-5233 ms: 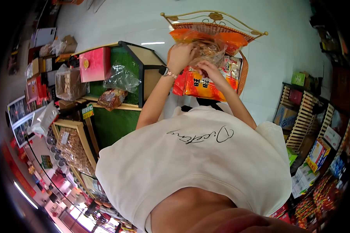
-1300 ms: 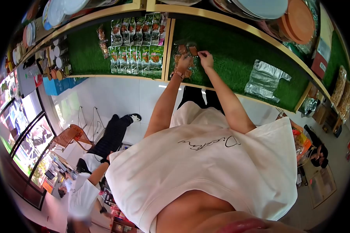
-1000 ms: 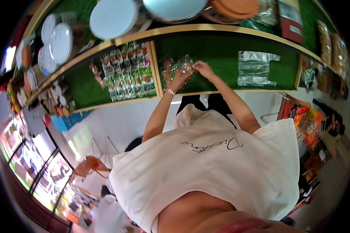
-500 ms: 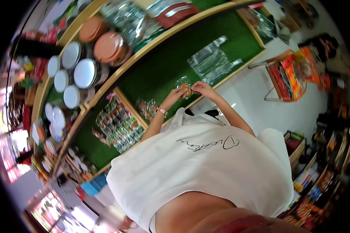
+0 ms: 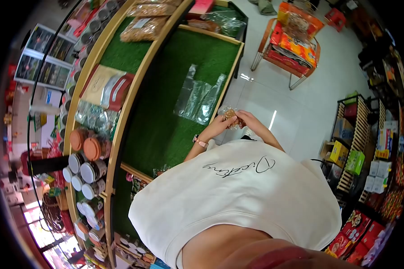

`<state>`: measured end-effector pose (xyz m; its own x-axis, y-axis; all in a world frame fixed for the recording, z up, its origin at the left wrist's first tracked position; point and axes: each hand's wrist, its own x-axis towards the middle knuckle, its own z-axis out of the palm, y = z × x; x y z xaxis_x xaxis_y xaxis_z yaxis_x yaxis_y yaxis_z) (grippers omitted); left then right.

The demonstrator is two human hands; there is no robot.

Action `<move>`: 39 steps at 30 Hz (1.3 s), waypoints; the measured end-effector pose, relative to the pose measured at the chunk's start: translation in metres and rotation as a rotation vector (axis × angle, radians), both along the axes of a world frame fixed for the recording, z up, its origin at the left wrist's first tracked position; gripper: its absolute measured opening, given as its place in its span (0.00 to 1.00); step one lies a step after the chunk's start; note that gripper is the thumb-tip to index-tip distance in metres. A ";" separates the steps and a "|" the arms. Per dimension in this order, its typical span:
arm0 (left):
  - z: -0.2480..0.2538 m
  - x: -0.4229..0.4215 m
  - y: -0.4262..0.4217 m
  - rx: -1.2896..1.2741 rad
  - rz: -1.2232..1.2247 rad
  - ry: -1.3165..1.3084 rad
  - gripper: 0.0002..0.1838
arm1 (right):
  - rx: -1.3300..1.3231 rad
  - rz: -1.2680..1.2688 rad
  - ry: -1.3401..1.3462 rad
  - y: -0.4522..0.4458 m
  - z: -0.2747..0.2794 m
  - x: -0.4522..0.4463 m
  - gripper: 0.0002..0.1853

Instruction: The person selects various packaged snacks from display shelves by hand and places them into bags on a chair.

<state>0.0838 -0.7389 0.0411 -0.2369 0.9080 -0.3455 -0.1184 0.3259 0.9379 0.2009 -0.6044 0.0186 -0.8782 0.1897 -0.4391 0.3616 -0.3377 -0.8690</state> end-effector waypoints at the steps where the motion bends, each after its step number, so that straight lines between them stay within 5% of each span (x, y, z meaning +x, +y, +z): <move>1: -0.004 0.005 0.011 -0.013 0.003 -0.017 0.14 | 0.019 0.002 0.007 0.012 -0.001 0.005 0.17; 11: -0.021 0.064 0.123 -0.064 0.042 -0.096 0.17 | 0.101 0.102 -0.104 0.127 -0.016 0.065 0.22; 17: -0.029 0.082 0.200 -0.068 0.050 -0.074 0.16 | 0.260 -0.254 0.125 0.174 -0.034 0.089 0.24; 24: -0.029 0.080 0.271 -0.211 0.033 -0.185 0.19 | 0.322 -0.495 0.026 0.211 -0.043 0.090 0.24; 31: -0.073 0.053 0.376 -0.162 -0.234 -0.054 0.22 | 0.238 -0.575 -0.068 0.298 -0.054 0.085 0.25; 39: -0.045 0.000 0.546 0.009 -0.319 0.032 0.19 | 0.291 -0.685 -0.030 0.458 -0.040 0.033 0.25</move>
